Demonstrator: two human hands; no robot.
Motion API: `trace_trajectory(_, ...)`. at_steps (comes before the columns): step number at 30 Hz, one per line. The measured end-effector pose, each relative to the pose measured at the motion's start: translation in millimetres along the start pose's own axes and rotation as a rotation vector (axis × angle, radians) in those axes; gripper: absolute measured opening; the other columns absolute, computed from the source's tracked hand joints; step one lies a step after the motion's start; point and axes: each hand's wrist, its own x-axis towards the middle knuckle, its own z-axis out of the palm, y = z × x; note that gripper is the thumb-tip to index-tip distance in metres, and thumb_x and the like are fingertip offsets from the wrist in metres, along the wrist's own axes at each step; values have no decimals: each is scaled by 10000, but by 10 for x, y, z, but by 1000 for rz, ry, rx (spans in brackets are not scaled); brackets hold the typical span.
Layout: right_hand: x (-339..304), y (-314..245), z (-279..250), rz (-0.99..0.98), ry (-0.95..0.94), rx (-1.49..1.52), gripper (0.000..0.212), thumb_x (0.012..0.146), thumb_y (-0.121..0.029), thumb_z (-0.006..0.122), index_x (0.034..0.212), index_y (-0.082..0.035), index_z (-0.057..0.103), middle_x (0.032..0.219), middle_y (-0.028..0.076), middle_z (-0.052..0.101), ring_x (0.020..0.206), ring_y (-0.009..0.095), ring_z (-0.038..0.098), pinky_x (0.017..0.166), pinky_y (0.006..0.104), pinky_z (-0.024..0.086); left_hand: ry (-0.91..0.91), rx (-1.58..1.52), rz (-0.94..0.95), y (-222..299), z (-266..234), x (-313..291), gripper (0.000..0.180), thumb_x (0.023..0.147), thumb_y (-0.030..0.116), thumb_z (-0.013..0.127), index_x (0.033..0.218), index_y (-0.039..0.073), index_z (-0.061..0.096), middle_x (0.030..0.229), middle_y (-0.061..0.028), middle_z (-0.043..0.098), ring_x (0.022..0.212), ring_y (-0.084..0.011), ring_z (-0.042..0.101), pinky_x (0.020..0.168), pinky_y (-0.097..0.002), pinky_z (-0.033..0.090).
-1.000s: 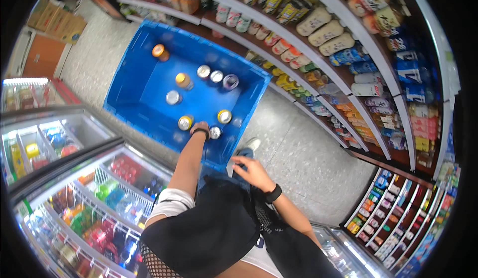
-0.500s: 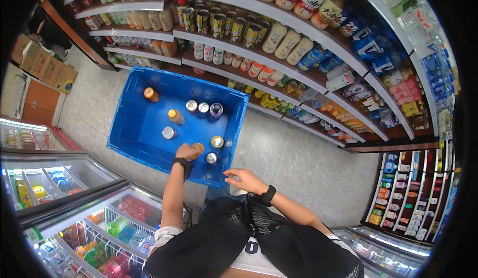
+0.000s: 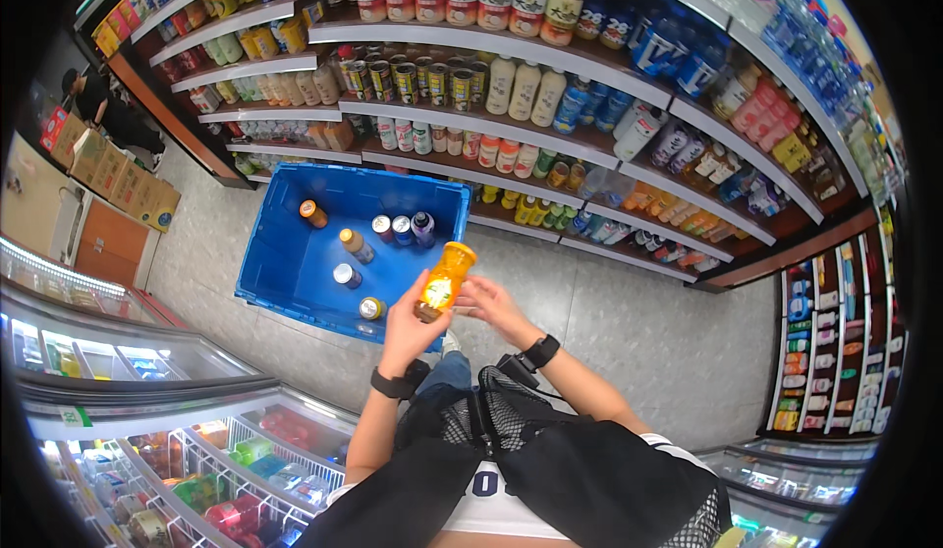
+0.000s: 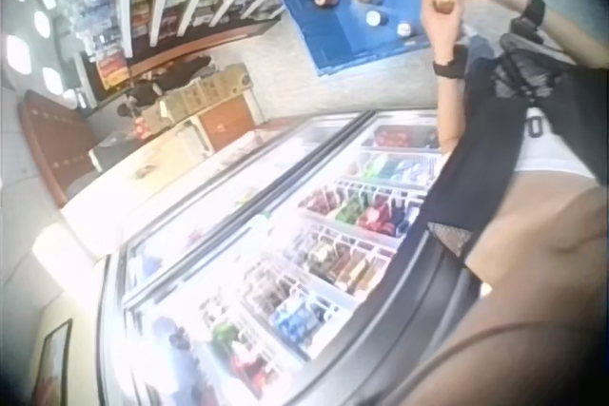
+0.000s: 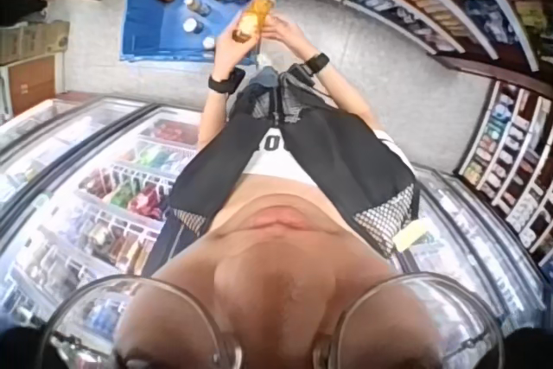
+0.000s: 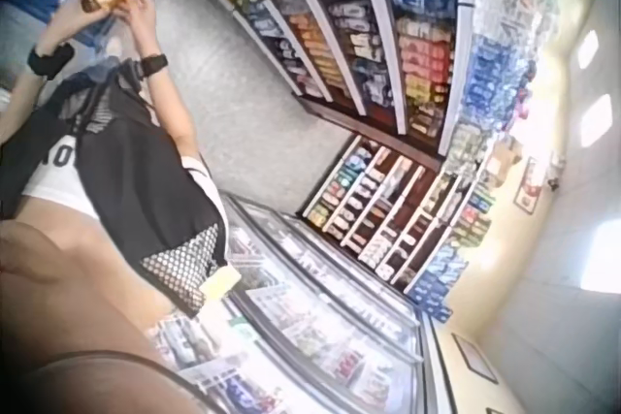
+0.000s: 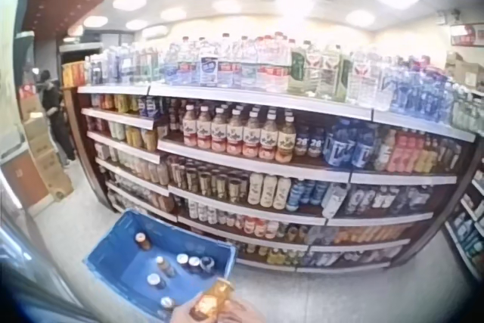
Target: Restocking various bottled and canned drinks from a plastic crate onto supermarket shelves.
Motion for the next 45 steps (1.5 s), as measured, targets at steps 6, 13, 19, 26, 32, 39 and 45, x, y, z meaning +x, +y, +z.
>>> trace_trajectory(6, -628, -174, -188, -114, 109, 118, 501, 934, -315, 617, 1299, -10, 461, 1153, 91, 615, 1022, 175, 626, 870, 326, 521, -16, 288, 358, 369, 520, -217, 694, 692, 138, 733, 1342, 56, 505, 1276, -189, 560, 1105, -335, 583, 937, -380, 477)
trace_trajectory(13, -1095, -326, -197, -235, 358, 205, 410, 910, -351, 648, 1149, -34, 545, 1069, 57, 636, 946, 113, 628, 806, 258, 514, -98, 611, 701, 609, 955, -396, 659, 650, 18, 711, 1277, 168, 577, 1341, -134, 509, 1114, -332, 531, 897, -400, 488)
trace_trajectory(19, -1311, -265, -374, -376, 521, 319, 290, 912, -272, 636, 1064, -38, 559, 959, 51, 641, 852, 122, 633, 741, 278, 525, -225, 400, 770, 765, 1218, -560, 620, 695, 92, 750, 1279, 85, 542, 1307, -128, 540, 1137, -332, 524, 931, -411, 466)
trace_trajectory(26, -1622, -402, -322, -486, 526, 214, 353, 884, -194, 604, 1159, 3, 503, 967, 117, 652, 886, 185, 644, 800, 330, 538, -317, 144, 642, 644, 1242, -553, 575, 736, 136, 770, 1246, 30, 528, 1281, -200, 537, 1113, -346, 567, 960, -408, 455)
trace_trajectory(32, -1738, -493, -289, -563, 423, 77, 426, 852, -178, 618, 1203, 15, 474, 1023, 134, 643, 920, 211, 644, 838, 360, 531, -567, -162, 227, 763, 1195, -621, 731, 766, 125, 748, 1383, 27, 368, 1383, -162, 450, 1176, -276, 544, 989, -389, 453)
trace_trajectory(39, -1781, -734, -141, -610, 216, 74, 397, 850, -174, 630, 1193, -5, 524, 1078, 86, 634, 971, 170, 625, 883, 334, 499, -775, -390, 172, 960, 1165, -501, 946, 747, 147, 714, 1491, 51, 137, 1509, -124, 237, 1393, -258, 270, 1118, -391, 266)
trace_trajectory(45, -1607, -597, -141, -650, 323, -10, 455, 828, -195, 677, 1218, -18, 521, 1148, 71, 604, 1101, 167, 557, 972, 347, 435, -672, -375, 151, 976, 1095, -485, 961, 721, 117, 716, 1490, 31, 146, 1339, -130, 456, 1211, -223, 493, 1006, -351, 396)
